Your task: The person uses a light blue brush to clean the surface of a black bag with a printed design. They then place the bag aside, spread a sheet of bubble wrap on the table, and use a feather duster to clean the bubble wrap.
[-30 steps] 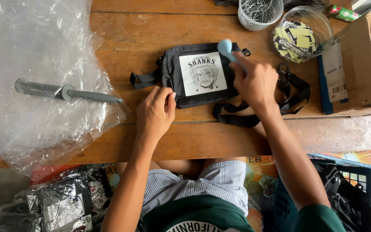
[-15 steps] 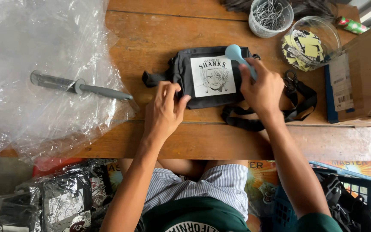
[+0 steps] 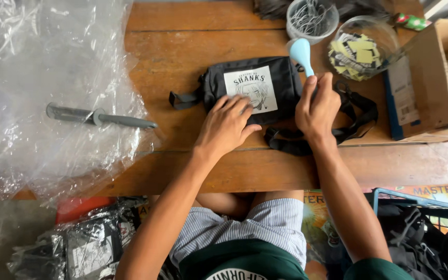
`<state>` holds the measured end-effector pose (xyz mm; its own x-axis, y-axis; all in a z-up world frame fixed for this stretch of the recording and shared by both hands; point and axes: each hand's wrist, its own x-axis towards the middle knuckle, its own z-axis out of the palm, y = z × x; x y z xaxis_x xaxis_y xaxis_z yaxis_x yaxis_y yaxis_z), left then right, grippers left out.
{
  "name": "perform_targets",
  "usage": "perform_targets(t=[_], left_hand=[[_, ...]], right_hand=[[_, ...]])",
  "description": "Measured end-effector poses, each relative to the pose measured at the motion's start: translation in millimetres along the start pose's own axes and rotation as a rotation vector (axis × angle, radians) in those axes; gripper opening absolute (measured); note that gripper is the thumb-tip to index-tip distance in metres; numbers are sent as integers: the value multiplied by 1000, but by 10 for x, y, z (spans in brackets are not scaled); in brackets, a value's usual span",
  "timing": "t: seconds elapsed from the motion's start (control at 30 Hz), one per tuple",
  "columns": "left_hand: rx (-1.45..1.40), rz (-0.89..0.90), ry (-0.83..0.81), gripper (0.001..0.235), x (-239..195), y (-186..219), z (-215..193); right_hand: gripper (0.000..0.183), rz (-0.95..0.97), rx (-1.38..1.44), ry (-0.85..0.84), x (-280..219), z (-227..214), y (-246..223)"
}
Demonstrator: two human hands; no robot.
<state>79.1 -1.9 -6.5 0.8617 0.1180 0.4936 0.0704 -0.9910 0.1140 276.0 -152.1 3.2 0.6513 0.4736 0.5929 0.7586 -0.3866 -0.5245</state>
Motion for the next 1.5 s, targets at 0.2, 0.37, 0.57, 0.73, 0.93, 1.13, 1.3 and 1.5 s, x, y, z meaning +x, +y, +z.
perform_targets(t=[0.2,0.37,0.57,0.73,0.93,1.13,1.3,1.5], left_hand=[[13,-190,6,24,247,-20,34],[-224,-438,48,25,559,-59,-475],[-462,-543,157,24,530,-75,-790],[-472,-529,201,28,406,-20,-882],[-457,-467,204,28,390,96,-913],[-468,-387,183,28,293,158,-953],[-481,-224,30,30,412,384,-988],[-481,-149,-59,46,525,422,-972]], right_hand=[[21,-51,171,62,-67,-73,-126],[21,-300,340,80,-153,-66,-266],[23,-506,239,155,-60,-85,-310],[14,-295,232,275,-63,-140,-244],[19,-536,380,145,-86,-115,-272],[24,-267,418,240,-6,-245,-235],[32,-150,1052,-70,-10,-253,-514],[38,-18,1187,-78,20,-247,-462]])
